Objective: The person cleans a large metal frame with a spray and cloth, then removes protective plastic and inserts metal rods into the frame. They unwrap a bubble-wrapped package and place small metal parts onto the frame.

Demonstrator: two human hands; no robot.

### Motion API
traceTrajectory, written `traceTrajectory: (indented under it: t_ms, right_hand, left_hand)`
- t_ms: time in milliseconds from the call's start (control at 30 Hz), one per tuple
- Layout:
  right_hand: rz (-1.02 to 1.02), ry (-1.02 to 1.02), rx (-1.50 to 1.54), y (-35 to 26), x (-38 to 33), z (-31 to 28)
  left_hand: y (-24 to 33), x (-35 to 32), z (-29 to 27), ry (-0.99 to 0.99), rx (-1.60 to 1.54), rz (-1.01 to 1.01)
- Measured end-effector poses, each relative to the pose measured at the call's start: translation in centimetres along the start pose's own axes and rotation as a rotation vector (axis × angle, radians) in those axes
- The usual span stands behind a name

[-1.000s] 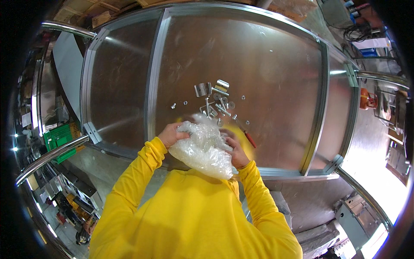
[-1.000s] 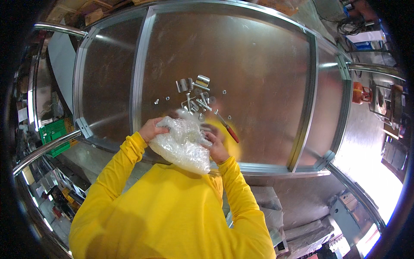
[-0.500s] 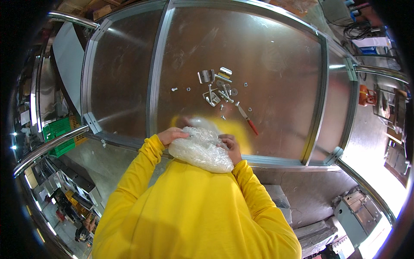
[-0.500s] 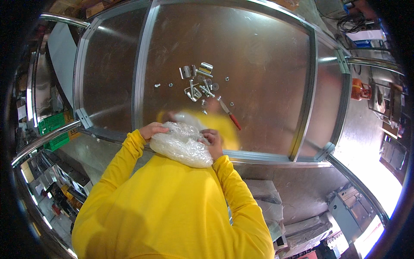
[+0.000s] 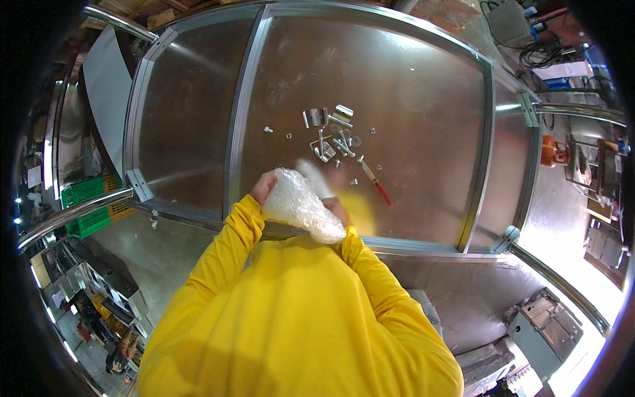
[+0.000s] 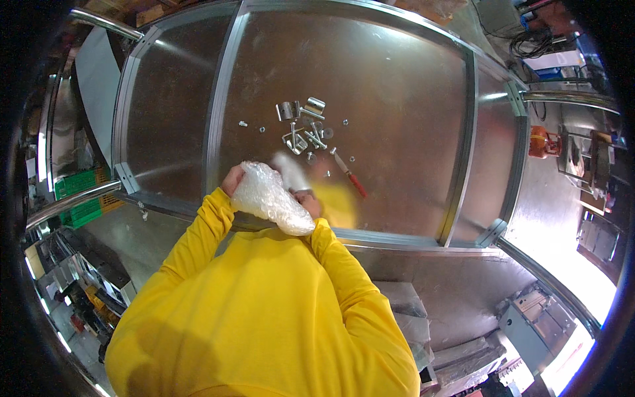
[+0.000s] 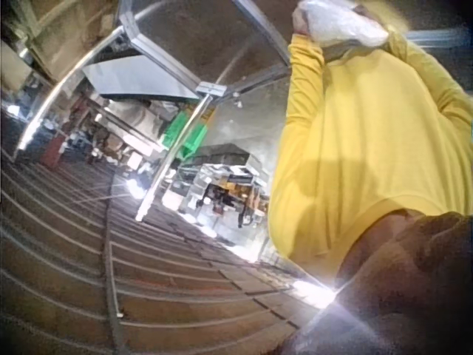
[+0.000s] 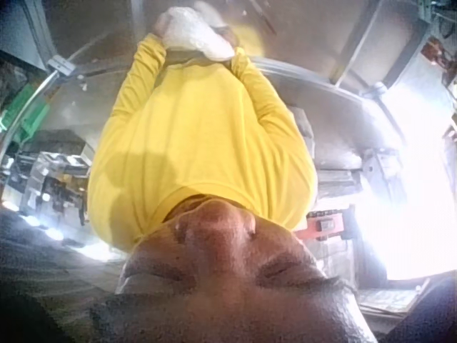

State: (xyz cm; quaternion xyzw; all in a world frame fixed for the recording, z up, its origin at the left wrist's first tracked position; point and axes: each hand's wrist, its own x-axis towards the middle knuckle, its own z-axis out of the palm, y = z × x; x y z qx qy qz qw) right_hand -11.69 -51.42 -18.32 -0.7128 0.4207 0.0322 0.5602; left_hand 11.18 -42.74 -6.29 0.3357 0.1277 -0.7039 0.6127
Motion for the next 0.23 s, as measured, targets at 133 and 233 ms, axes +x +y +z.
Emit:
traceTrajectory:
  t_ms: [133,233]
  right_hand:
    - [-0.126,-0.003,-0.004,0.0,0.0,0.2]
    - [-0.170,-0.025,-0.065,0.7,0.2,0.3]
  left_hand:
    - [0.2,0.7,-1.5,0.169,-0.102,0.073]
    - [-0.3,2.0,-2.4,0.109,-0.215,0.148]
